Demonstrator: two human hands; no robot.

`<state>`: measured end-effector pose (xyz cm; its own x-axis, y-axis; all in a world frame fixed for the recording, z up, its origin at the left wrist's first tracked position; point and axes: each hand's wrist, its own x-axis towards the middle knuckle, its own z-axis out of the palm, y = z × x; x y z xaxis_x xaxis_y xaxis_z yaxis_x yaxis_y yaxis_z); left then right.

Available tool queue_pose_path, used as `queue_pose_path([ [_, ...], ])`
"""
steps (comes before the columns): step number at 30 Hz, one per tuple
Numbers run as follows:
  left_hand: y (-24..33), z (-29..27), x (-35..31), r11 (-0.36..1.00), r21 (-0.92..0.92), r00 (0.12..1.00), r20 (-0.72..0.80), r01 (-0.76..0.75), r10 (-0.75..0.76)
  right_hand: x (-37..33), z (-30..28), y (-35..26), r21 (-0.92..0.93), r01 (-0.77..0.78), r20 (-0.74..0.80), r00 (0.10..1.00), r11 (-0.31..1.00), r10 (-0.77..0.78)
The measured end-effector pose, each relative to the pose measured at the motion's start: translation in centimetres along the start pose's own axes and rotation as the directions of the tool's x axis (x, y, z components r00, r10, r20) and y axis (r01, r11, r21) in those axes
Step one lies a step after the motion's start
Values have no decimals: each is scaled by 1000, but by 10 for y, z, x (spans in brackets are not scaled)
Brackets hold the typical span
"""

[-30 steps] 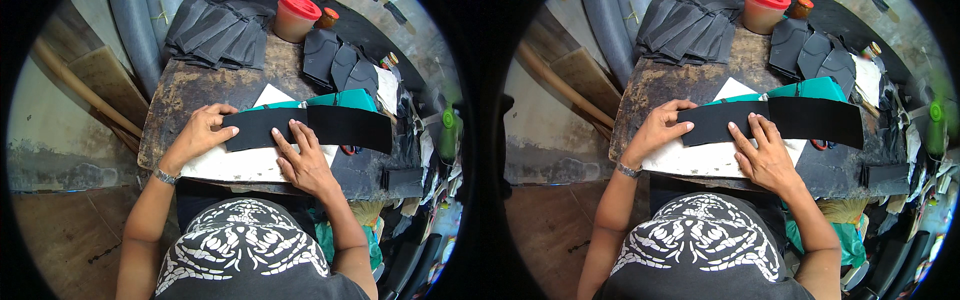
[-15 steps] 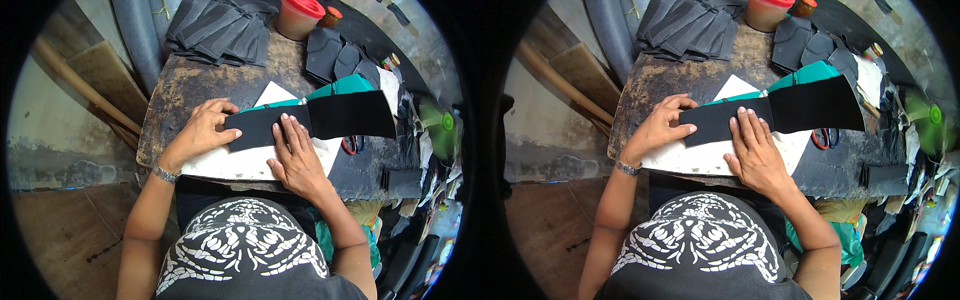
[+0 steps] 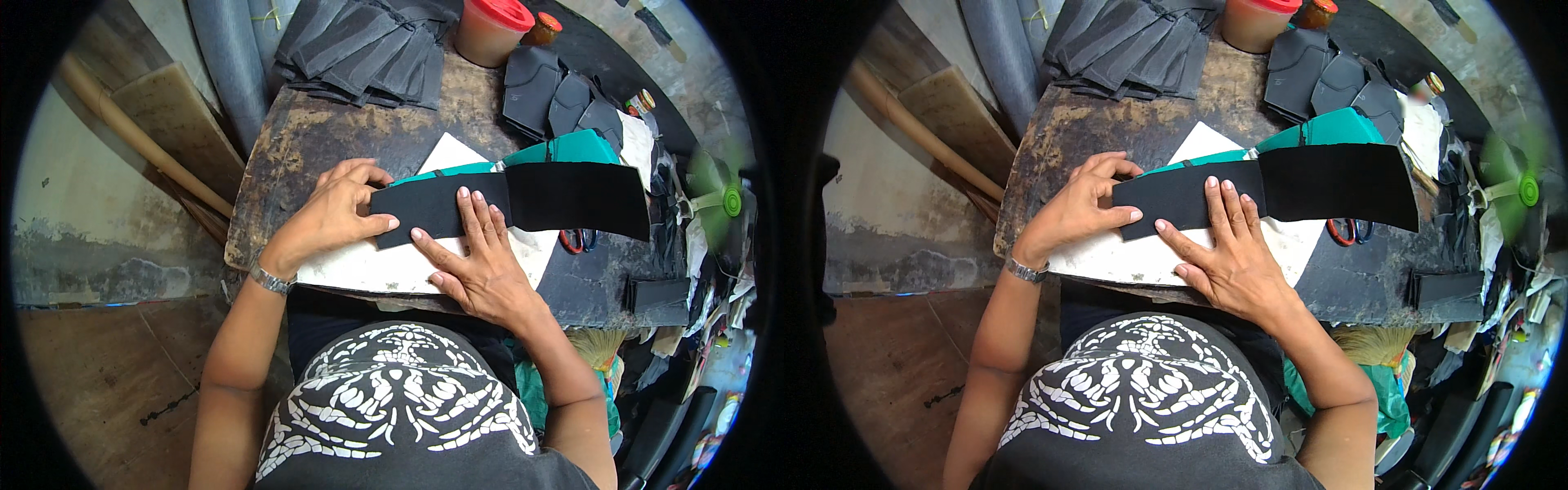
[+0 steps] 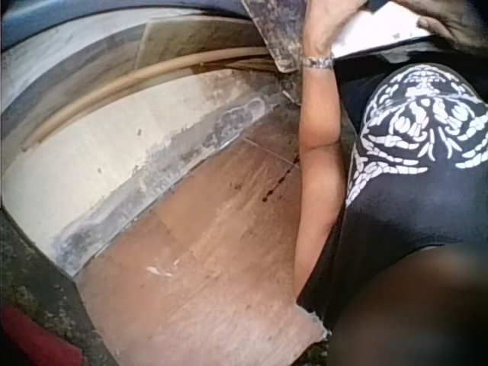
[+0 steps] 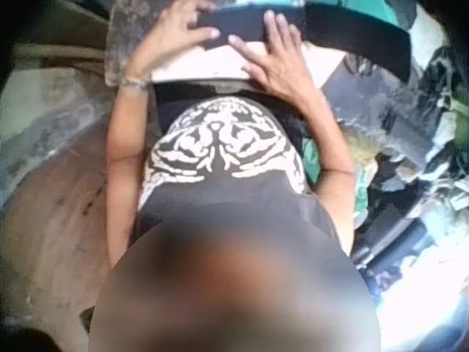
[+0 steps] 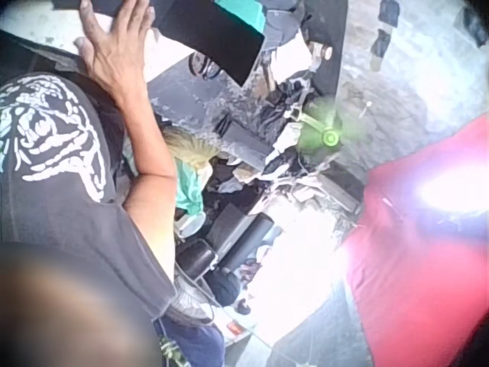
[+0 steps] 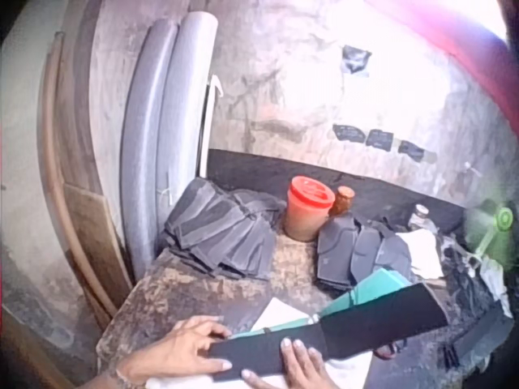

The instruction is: The person repeatedly picks up black fabric pieces from a workbench, folds each piece in half, and places it back on the bench. The person handles the pieces one at a time, turning them over and aligning edges before folding.

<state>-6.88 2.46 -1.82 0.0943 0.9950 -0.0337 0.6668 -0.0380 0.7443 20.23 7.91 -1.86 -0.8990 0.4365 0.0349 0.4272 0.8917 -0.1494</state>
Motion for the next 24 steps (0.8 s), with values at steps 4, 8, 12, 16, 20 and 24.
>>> queue_pose_path([
  [4,0,2,1,999,43,999,-24,31,-30,0,0,0,29,-5,5,1000,1000,5],
  [8,0,4,-1,998,68,999,-35,-5,7,1,2,-6,-17,0,6,1000,1000,0],
  [12,2,8,-2,989,140,988,-139,-50,70,2,2,-10,-24,18,-41,999,1000,-19],
  [16,7,21,1,998,29,938,-343,-48,55,1,5,-11,-19,8,-34,999,1000,-9],
  [20,13,33,12,992,123,955,-292,-10,46,2,3,-7,-1,-4,-82,997,1000,4],
  [24,24,26,19,983,159,953,-272,-90,131,-3,-19,4,370,-28,-126,989,929,81],
])
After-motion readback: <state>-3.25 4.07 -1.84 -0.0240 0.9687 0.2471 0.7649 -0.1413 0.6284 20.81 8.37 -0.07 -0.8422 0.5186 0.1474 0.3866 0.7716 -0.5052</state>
